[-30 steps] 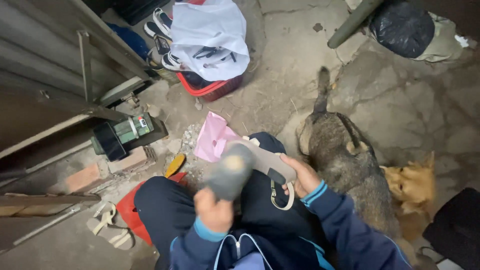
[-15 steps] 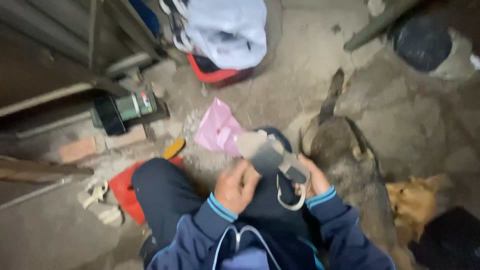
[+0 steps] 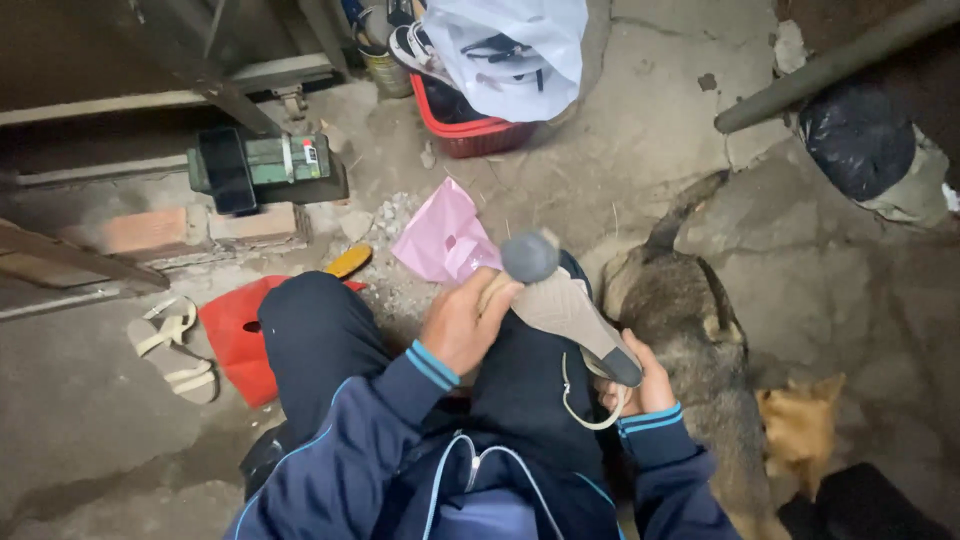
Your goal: Repairing a beige sandal and a black shoe using a hammer, brush, and lining material.
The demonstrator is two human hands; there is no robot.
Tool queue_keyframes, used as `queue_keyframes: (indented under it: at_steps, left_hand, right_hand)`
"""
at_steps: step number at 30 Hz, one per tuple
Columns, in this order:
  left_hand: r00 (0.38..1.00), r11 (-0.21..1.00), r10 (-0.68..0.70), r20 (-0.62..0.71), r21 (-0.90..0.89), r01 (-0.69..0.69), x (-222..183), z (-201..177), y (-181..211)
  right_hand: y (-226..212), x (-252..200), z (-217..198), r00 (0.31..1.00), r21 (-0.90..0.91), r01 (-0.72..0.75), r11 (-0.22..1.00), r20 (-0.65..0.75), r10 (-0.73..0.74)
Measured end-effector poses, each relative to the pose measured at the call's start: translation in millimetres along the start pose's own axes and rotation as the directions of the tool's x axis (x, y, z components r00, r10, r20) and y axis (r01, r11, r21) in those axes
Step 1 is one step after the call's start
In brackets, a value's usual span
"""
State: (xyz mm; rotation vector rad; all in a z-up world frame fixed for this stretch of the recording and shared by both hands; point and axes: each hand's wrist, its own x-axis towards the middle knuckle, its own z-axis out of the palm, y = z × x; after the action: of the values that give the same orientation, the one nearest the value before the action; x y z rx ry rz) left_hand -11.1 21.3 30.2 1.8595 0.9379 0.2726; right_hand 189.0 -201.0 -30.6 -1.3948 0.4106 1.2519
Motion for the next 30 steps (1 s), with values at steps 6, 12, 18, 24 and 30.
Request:
queue_keyframes:
  at_steps: [6, 12, 18, 24, 30]
  left_hand:
    - [0.981, 0.978, 0.135, -0.138, -0.142, -0.154, -13, 11, -16]
    - [0.962, 0.906, -0.059, -0.265, -0.419, -0.060, -26, 21, -35]
    - [0.978, 0.930, -0.063, -0.199, -0.368, -0.015, -33, 32, -52]
    - [0.982, 0.977, 0.073, -0.177, -0.186, -0.106, -20, 16, -38]
    - [0.931, 0.945, 0.274, -0.243, -0.113, -0.307, -23, 19, -22]
  right_hand:
    - [9, -19, -5, 0.995, 0.078, 0.037, 0.996, 0.087, -0.043]
    - [18, -21, -11, 0.996, 0.144, 0.026, 0.989, 0.082, -0.038]
    - [21, -22, -2, 0.999, 0.204, -0.006, 0.979, 0.049, -0.004]
    - [-12, 7, 6, 0.995, 0.272, 0.030, 0.962, 0.086, -0.055]
    - [-13, 2, 28, 1.000, 0.242, 0.021, 0.970, 0.016, -0.026]
